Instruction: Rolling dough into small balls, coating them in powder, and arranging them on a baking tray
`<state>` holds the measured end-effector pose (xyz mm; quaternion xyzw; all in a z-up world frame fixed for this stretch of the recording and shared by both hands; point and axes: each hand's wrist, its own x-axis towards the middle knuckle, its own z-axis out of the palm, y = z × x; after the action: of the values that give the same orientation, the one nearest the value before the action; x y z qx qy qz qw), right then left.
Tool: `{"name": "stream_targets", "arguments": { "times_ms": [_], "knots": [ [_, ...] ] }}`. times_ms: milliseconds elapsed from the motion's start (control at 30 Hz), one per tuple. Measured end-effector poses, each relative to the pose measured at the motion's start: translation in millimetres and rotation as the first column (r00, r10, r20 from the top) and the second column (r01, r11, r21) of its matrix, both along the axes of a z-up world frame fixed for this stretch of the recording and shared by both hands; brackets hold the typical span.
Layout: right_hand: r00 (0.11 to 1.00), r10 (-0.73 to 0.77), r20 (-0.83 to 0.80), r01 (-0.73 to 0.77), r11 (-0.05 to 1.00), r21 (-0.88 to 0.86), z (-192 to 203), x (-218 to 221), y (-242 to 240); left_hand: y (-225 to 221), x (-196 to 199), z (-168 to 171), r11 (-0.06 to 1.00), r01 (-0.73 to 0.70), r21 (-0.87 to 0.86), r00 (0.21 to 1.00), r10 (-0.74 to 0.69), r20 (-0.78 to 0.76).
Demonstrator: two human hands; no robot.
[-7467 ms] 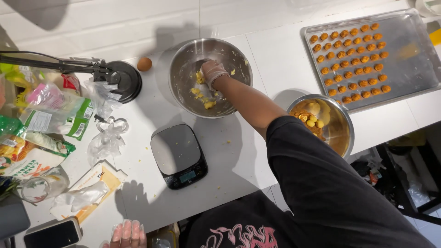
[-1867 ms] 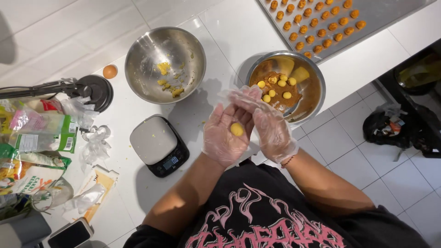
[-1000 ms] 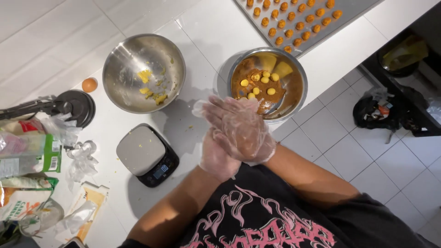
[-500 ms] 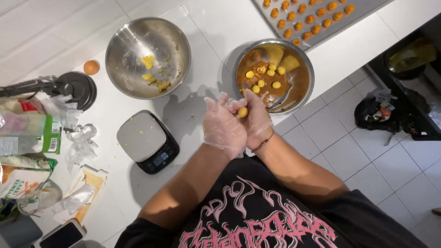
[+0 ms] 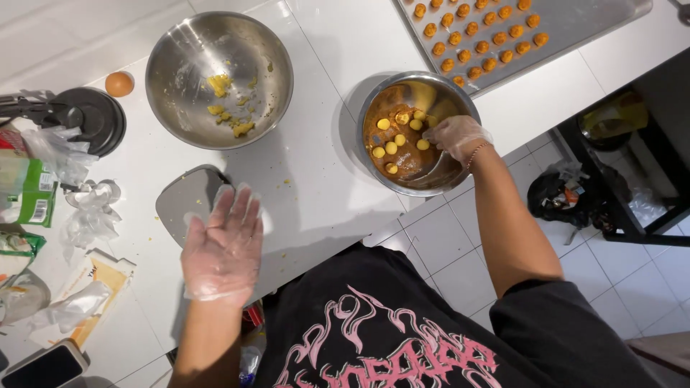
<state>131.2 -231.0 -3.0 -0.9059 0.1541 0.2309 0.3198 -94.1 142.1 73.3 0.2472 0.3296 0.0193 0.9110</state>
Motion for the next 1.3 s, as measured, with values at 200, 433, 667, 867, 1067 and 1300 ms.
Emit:
{"name": "stream_targets", "arguments": {
  "times_ms": [200, 433, 667, 867, 1067, 1300],
  "knots": [
    [0.882, 0.246, -0.402, -0.460, 0.634, -0.621, -61.6, 48.7, 0.4, 31.5, -41.1, -30.8, 0.984, -0.147, -0.104, 0.986, 0.153, 0.057],
    [0.970, 0.245, -0.014, -0.208, 0.794, -0.571, 48.1, 19.2, 77.2, 54.5, -70.4, 0.2, 0.898, -0.439, -0.003, 0.867, 0.423, -0.263],
    [0.497, 0.789, 0.360, -0.758, 0.597, -0.263, 86.8, 34.0, 264.6, 92.5, -142.3, -25.7, 0.830, -0.557, 0.006, 0.828, 0.556, -0.068],
    [0.352, 0.853, -0.386, -0.845, 0.112, -0.523, -51.4, 78.7, 400.6, 94.0, -199.4, -36.6, 0.701, -0.714, -0.005, 0.694, 0.706, -0.141],
    [0.515, 0.756, -0.405, -0.787, 0.229, -0.573, -102.6, 94.8, 433.1, 96.3, -229.1, -37.9, 0.547, -0.837, 0.008, 0.524, 0.807, -0.271],
    [0.130, 0.852, -0.508, -0.889, -0.127, -0.440, -71.6, 125.4, 416.0, 119.9, -231.5, -42.9, 0.602, -0.796, -0.066, 0.604, 0.781, -0.160]
  ]
}}
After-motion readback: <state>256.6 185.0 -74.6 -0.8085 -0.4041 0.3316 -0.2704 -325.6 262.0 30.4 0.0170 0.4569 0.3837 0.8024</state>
